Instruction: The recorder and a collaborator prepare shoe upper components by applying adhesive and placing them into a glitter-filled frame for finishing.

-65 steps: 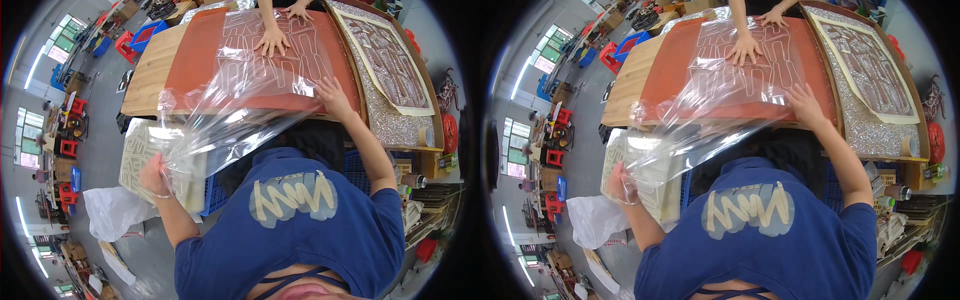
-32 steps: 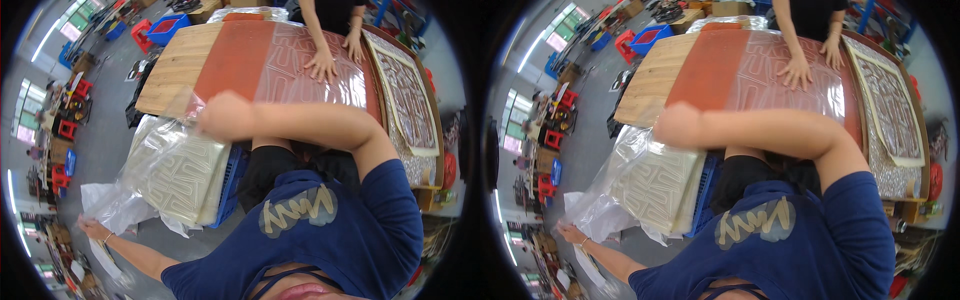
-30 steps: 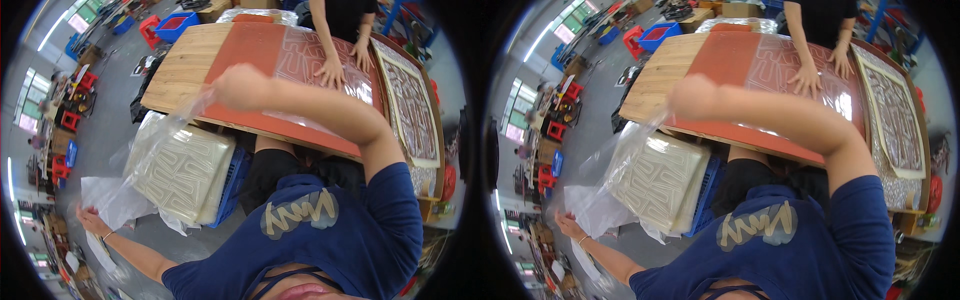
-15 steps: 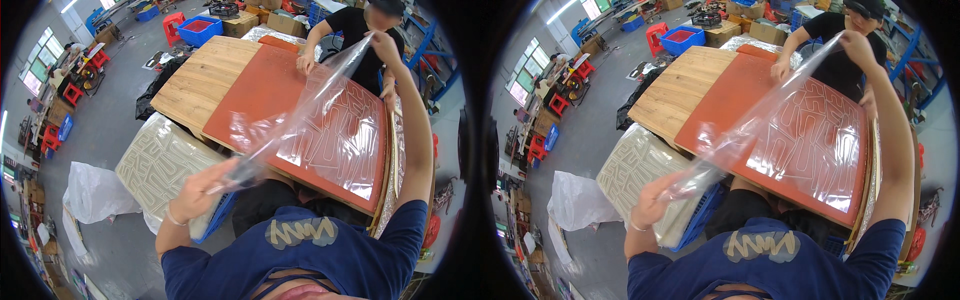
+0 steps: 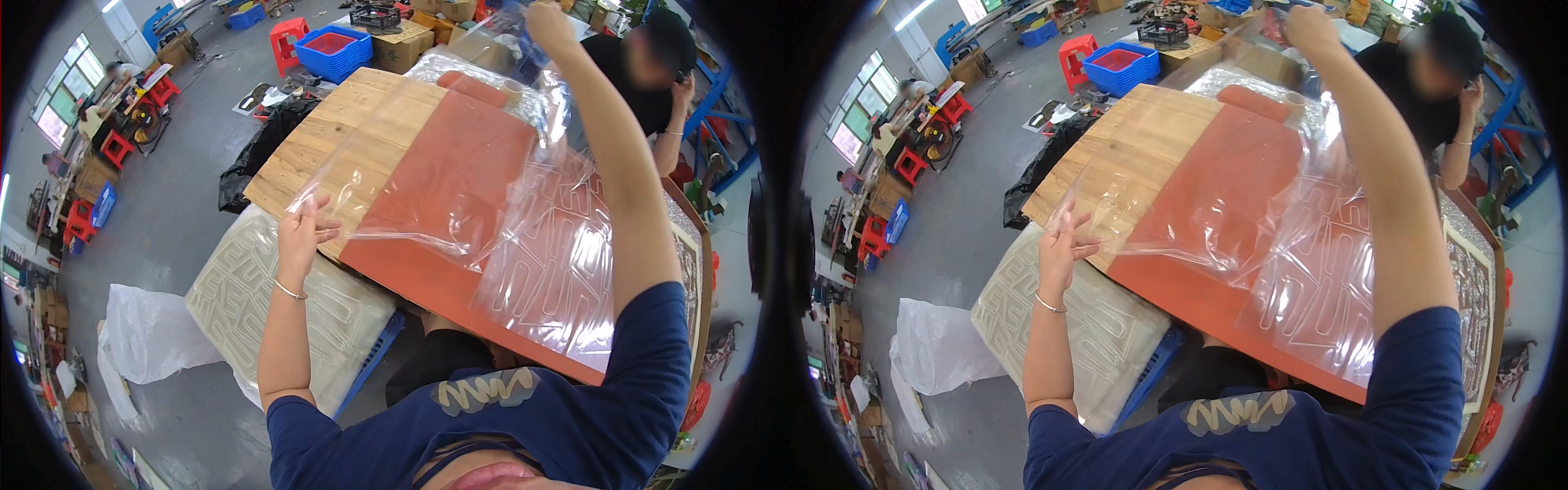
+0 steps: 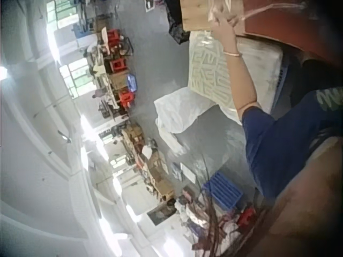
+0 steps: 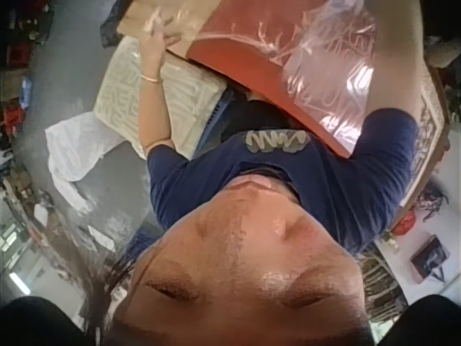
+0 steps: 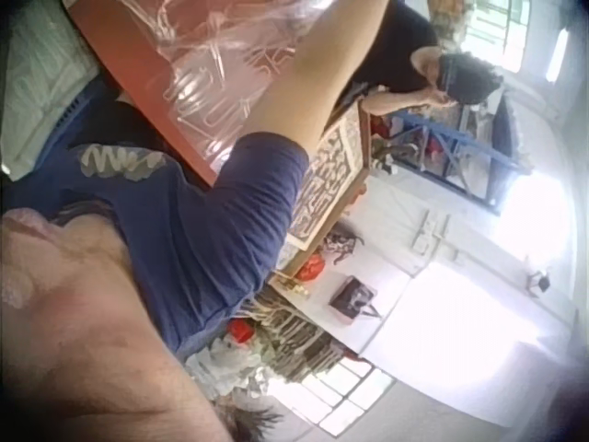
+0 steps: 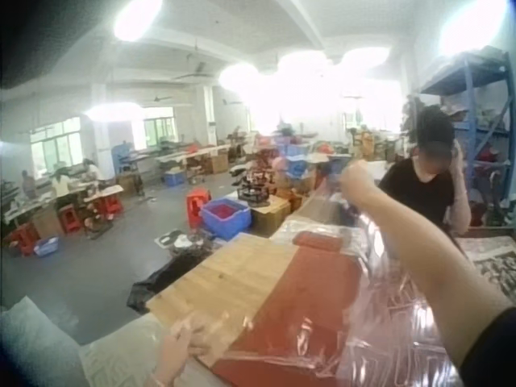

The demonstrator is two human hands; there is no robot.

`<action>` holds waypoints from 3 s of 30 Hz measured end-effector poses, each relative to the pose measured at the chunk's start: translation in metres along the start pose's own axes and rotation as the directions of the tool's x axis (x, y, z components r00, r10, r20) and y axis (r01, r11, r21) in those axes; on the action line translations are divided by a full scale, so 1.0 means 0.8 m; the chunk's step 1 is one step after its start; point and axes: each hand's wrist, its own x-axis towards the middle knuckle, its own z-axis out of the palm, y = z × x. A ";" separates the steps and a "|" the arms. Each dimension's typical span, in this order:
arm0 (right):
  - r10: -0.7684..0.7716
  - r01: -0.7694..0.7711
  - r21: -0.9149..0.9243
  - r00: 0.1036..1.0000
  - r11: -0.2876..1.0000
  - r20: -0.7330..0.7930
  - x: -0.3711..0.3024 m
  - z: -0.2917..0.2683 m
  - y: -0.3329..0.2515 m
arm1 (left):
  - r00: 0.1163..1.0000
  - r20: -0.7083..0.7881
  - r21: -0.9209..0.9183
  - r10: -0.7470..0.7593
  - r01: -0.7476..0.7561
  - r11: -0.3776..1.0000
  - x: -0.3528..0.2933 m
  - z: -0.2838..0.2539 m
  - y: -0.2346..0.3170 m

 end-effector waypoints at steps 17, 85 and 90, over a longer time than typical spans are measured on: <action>-0.072 -0.078 0.974 0.995 -0.214 0.064 0.105 0.072 -0.165 | 0.896 -0.403 0.363 0.186 -0.030 0.931 0.166 -0.073 -0.137; 0.257 0.290 0.947 0.934 -0.138 -0.249 -0.635 0.036 -0.167 | 0.925 0.338 0.816 -0.172 -0.196 0.544 -0.185 0.268 -0.174; 0.320 0.094 0.965 0.947 -0.244 -0.011 -0.640 0.043 -0.167 | 0.905 0.286 0.382 -0.315 0.194 0.904 -0.198 0.265 -0.177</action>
